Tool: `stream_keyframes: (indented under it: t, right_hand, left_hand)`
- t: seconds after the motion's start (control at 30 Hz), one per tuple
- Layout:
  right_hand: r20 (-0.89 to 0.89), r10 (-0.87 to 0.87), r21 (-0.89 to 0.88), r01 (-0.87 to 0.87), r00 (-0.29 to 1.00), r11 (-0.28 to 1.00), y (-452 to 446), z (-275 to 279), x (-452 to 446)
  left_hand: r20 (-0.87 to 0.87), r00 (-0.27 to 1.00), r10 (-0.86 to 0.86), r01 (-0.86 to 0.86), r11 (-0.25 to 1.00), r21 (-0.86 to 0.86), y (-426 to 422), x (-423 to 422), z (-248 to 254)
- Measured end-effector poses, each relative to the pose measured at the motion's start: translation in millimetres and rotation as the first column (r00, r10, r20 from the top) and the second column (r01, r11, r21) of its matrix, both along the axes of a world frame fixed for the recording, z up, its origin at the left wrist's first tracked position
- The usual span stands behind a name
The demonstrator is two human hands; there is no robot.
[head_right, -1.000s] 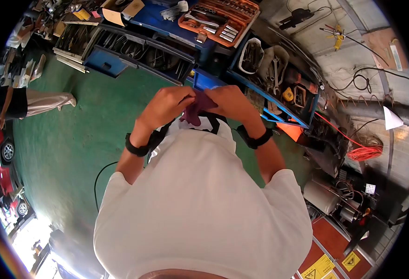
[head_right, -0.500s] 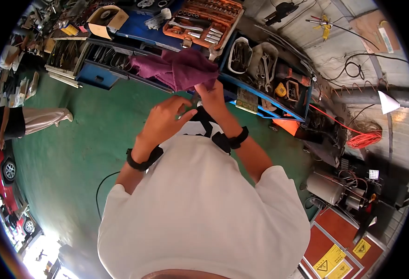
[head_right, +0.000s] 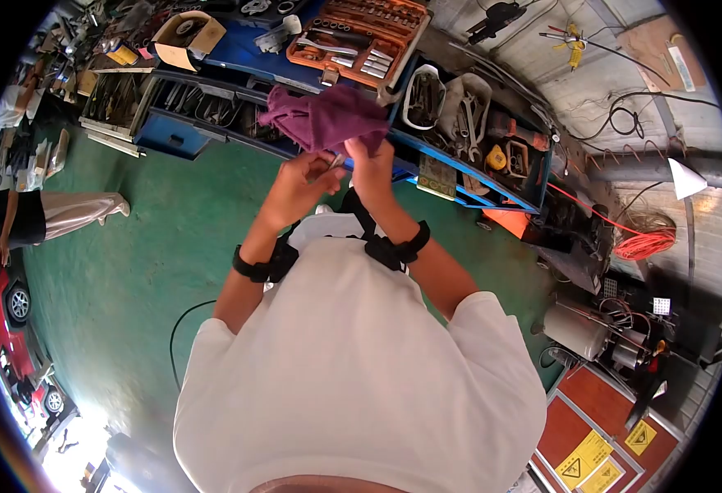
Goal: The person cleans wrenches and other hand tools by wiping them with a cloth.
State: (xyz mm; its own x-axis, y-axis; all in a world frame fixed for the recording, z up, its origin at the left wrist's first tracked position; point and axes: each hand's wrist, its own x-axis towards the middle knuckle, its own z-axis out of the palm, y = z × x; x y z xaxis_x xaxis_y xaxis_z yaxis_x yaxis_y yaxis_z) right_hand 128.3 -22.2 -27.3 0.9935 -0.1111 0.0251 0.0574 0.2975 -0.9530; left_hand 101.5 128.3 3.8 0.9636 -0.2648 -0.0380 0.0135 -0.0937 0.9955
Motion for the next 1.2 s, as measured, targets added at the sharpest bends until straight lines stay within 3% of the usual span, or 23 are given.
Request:
stream_keyframes:
  t: [0.03, 0.07, 0.13, 0.27, 0.37, 0.43, 0.47, 0.53, 0.57, 0.6, 0.67, 0.73, 0.8, 0.87, 0.97, 1.13, 1.2]
  right_hand:
    - [0.047, -0.104, -0.09, 0.108, 0.993, 0.99, -1.1, 5.7, 4.2]
    - [0.046, -0.102, -0.087, 0.105, 0.994, 0.991, -4.7, 13.9, 10.1]
    - [0.115, 0.048, 0.022, -0.05, 0.992, 0.998, -12.2, 28.9, 20.0]
    - [0.149, 0.07, 0.042, -0.077, 0.986, 0.996, -11.2, 29.9, 17.6]
    - [0.059, 0.093, -0.099, -0.087, 0.994, 0.991, -12.5, 19.3, 13.8]
    - [-0.049, 0.196, -0.138, -0.2, 0.979, 0.97, -10.3, 7.8, 9.0]
    - [-0.016, 0.27, -0.165, -0.269, 0.963, 0.949, -10.5, 1.3, 9.6]
    - [-0.05, 0.318, -0.167, -0.322, 0.947, 0.932, -10.2, -1.5, 9.1]
    - [-0.087, 0.364, -0.165, -0.374, 0.927, 0.913, -9.9, -1.6, 8.3]
    - [-0.086, 0.365, -0.165, -0.375, 0.927, 0.912, -9.7, -0.1, 7.6]
    - [-0.067, 0.286, -0.341, -0.292, 0.956, 0.894, -9.4, 3.6, 8.1]
    - [-0.054, 0.23, -0.356, -0.234, 0.972, 0.905, -9.4, 1.7, 11.5]
    - [-0.042, 0.173, -0.37, -0.176, 0.984, 0.912, -8.2, -0.1, 13.6]
    - [0.031, 0.044, -0.256, -0.034, 0.999, 0.966, -5.3, -0.8, 14.9]
    - [0.024, -0.027, -0.164, 0.031, 0.999, 0.986, -6.9, 3.4, 16.0]
    - [0.015, -0.02, -0.217, 0.023, 1.0, 0.976, -17.9, 9.1, 11.2]
    - [-0.138, 0.037, -0.215, -0.066, 0.99, 0.974, -26.8, 14.4, 11.4]
  left_hand:
    - [-0.04, 0.998, -0.053, 0.051, 0.998, -0.047, 2.0, 0.8, 0.9]
    - [-0.041, 0.998, -0.05, 0.048, 0.998, -0.044, 3.4, 1.2, 2.0]
    - [-0.1, 0.99, -0.101, 0.089, 0.99, -0.111, 6.7, 0.5, 4.2]
    - [-0.148, 0.976, -0.161, 0.146, 0.983, -0.107, 12.5, 1.1, 5.0]
    - [-0.101, 0.986, -0.134, 0.125, 0.988, -0.096, 12.4, -3.0, -9.2]
    - [-0.16, 0.983, -0.095, 0.093, 0.995, -0.019, 12.8, -2.6, -10.4]
    - [-0.157, 0.983, -0.095, 0.094, 0.995, -0.018, 13.9, -0.5, -8.8]
    - [-0.33, 0.929, -0.167, 0.226, 0.963, 0.147, 15.8, 2.6, 0.0]
    - [-0.329, 0.93, -0.166, 0.224, 0.963, 0.147, 15.0, 2.2, -1.0]
    - [-0.263, 0.958, -0.116, 0.156, 0.978, 0.139, 13.3, 1.3, -3.4]
    - [-0.194, 0.979, -0.061, 0.087, 0.988, 0.128, 9.4, 0.6, -8.9]
    - [0.081, 0.995, 0.054, -0.074, 0.959, 0.272, 4.6, 0.5, -10.7]
    - [0.109, 0.992, 0.07, -0.098, 0.955, 0.281, 0.1, 0.2, -6.0]
    - [0.139, 0.986, 0.09, -0.128, 0.949, 0.288, -1.4, -1.1, -3.8]
    - [0.13, 0.986, 0.104, -0.136, 0.953, 0.27, 0.3, -3.7, -3.9]
    - [0.243, 0.968, 0.058, -0.164, 0.883, 0.441, 7.7, -10.0, -0.4]
    - [0.255, 0.966, 0.052, -0.166, 0.877, 0.451, 11.2, -11.8, 9.5]
